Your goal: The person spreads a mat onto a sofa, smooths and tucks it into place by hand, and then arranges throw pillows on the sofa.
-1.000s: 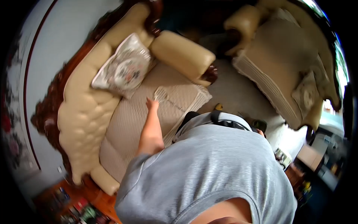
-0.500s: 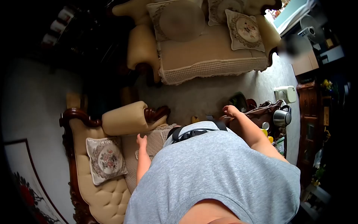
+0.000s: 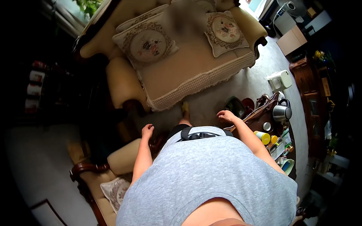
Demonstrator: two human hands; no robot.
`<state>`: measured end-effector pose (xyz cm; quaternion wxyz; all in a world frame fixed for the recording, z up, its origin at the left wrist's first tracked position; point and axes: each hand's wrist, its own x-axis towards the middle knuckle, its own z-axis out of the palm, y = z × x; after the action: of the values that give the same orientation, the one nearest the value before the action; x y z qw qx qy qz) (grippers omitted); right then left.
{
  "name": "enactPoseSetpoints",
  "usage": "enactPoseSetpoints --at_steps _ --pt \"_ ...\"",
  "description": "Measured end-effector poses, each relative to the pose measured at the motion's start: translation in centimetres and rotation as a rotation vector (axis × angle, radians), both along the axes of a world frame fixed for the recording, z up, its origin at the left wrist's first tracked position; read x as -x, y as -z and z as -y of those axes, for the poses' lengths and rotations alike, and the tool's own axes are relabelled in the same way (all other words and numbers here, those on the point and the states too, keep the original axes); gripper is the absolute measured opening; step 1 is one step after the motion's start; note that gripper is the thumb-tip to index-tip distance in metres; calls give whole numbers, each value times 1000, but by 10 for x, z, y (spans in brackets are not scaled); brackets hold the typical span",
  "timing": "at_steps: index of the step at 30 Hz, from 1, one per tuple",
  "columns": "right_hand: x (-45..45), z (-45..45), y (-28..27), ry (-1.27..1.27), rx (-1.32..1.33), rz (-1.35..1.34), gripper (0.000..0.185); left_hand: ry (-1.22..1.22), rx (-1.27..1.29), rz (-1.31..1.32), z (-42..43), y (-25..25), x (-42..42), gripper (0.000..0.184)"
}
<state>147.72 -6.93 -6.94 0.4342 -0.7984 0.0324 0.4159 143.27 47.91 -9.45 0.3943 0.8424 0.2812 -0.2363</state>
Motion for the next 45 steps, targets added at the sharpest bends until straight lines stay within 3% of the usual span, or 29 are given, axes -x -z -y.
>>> enactPoseSetpoints --at_steps 2,4,8,10,11,14,16,18,22,25,28,32,34,35,36,37,38,40,42,43,45 --pt "-23 -4 -2 274 -50 -144 26 43 -10 36 -2 5 -49 32" --pt "-45 -8 -2 301 -21 -115 26 122 12 89 -6 13 -93 31" --pt "-87 -6 9 140 104 -40 26 122 176 21 -5 -3 -165 31" --pt "-101 -7 1 -2 222 174 28 157 171 -5 -22 19 -186 31" --pt "-107 -9 0 163 167 35 29 185 166 -22 -23 18 -196 30" --pt "-120 -11 1 310 113 -113 29 365 -54 -13 -32 16 -214 28" --pt "-129 -4 9 338 86 -169 28 393 -57 43 -34 20 -222 27" --pt "-140 9 19 25 172 -77 27 118 130 -9 -26 15 -223 27" --pt "-190 41 49 57 148 -220 27 86 77 -153 -10 7 -214 24" --pt "-256 50 48 114 149 -264 28 -3 167 -126 -1 20 -196 23" --pt "-333 66 65 157 118 -339 29 -131 126 -117 28 -5 -183 23" --pt "-465 76 69 2 142 -255 34 -380 36 -141 94 -42 -161 23" --pt "-538 86 86 -385 294 324 40 -471 135 -157 131 -49 -144 23" --pt "-568 92 112 -178 314 365 45 -463 164 -184 149 -51 -129 23" --pt "-597 88 102 -32 295 379 45 -454 193 -207 166 -50 -119 24" --pt "-628 87 88 -148 415 540 44 -445 207 -232 184 -60 -114 24" --pt "-660 77 59 -211 535 408 40 -442 223 -258 204 -72 -107 24" --pt "-703 72 66 -180 566 765 35 -585 227 -306 235 -79 -84 25" --pt "-758 74 83 -335 695 804 37 -530 178 -346 261 -95 -71 24" --pt "-773 73 91 -265 694 912 45 -524 157 -357 273 -104 -68 24" --pt "-813 70 102 -248 713 858 70 -600 156 -347 292 -115 -59 24"
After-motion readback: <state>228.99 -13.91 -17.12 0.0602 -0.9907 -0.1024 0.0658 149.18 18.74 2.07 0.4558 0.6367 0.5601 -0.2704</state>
